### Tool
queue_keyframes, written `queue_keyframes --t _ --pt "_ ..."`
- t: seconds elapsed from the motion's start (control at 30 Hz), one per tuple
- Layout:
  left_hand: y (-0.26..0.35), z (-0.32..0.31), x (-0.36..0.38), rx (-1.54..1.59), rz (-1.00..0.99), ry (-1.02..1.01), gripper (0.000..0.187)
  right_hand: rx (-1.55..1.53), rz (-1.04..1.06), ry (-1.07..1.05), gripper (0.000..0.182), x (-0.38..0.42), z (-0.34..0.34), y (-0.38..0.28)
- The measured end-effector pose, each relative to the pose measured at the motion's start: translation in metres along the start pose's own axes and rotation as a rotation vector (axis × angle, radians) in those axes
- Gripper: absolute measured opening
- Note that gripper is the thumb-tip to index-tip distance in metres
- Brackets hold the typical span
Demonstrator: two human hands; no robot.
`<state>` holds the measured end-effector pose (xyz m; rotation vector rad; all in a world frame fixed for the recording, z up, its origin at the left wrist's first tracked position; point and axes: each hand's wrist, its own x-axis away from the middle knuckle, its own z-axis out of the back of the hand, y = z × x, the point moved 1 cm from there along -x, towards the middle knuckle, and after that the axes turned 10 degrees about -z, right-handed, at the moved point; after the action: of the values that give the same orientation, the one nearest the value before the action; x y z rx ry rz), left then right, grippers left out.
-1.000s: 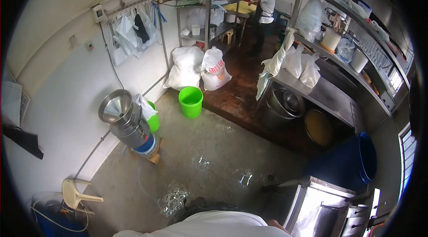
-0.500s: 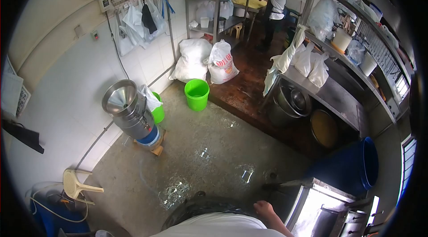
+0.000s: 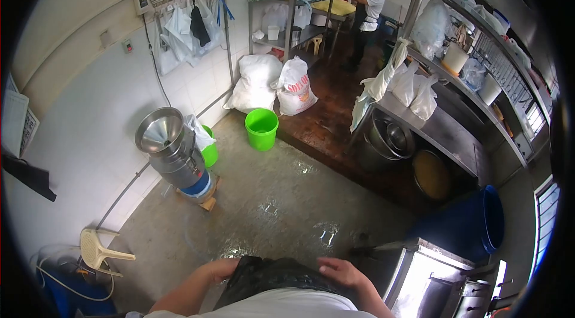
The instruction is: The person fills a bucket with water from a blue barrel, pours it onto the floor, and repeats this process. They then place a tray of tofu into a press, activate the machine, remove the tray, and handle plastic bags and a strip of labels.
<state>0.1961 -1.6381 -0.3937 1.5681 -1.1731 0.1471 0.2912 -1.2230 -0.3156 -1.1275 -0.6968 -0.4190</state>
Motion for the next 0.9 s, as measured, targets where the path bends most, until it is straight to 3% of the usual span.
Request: queue_keyframes --t 0.07,0.13,0.17,0.27,0.33,0.43,0.53,0.6,0.7,0.73,0.77,0.83,0.9 --pt "0.016 0.002 0.001 -0.099 0.033 -0.088 0.042 0.046 0.080 -0.107 0.050 0.008 0.000 -0.006" --pt "0.026 0.009 -0.002 -0.582 -0.116 -0.166 0.045 0.035 0.078 -0.293 0.043 0.013 -0.007 -0.005" --pt "0.046 0.002 0.004 -0.585 -0.115 -0.171 0.045 0.003 0.066 -0.305 0.040 0.018 -0.008 -0.009" --pt "0.122 -0.036 0.022 -0.799 -0.282 -0.275 0.046 -0.020 0.078 -0.183 0.037 0.034 -0.012 -0.029" --pt "0.144 -0.049 0.020 -0.716 -0.495 -0.350 0.043 -0.111 0.085 -0.133 0.035 0.040 -0.014 -0.038" --pt "0.155 -0.071 0.012 -0.794 -0.578 -0.307 0.046 -0.222 0.116 -0.043 0.034 0.043 -0.017 -0.043" --pt "0.128 -0.079 -0.008 -0.661 -0.504 -0.263 0.057 -0.291 0.165 0.031 0.033 0.046 -0.020 -0.048" --pt "0.125 -0.085 -0.004 -0.949 -0.498 -0.349 0.079 -0.344 0.189 0.068 0.032 0.045 -0.022 -0.047" --pt "0.122 -0.091 -0.006 -1.282 -0.358 -0.461 0.076 -0.316 0.144 0.112 0.040 0.045 -0.021 -0.041" --pt "0.122 -0.090 -0.006 -1.279 -0.360 -0.464 0.076 -0.062 0.085 0.176 0.046 0.045 -0.020 -0.039" --pt "0.124 -0.090 -0.005 -1.285 -0.445 -0.436 0.074 0.193 0.026 0.236 0.054 0.046 -0.017 -0.037" --pt "0.130 -0.091 0.000 -1.287 -0.531 -0.406 0.072 0.235 -0.045 0.180 0.059 0.055 -0.012 -0.037" --pt "0.144 -0.097 0.008 -1.197 -0.870 -0.412 0.064 0.232 -0.128 0.059 0.064 0.063 -0.006 -0.035"
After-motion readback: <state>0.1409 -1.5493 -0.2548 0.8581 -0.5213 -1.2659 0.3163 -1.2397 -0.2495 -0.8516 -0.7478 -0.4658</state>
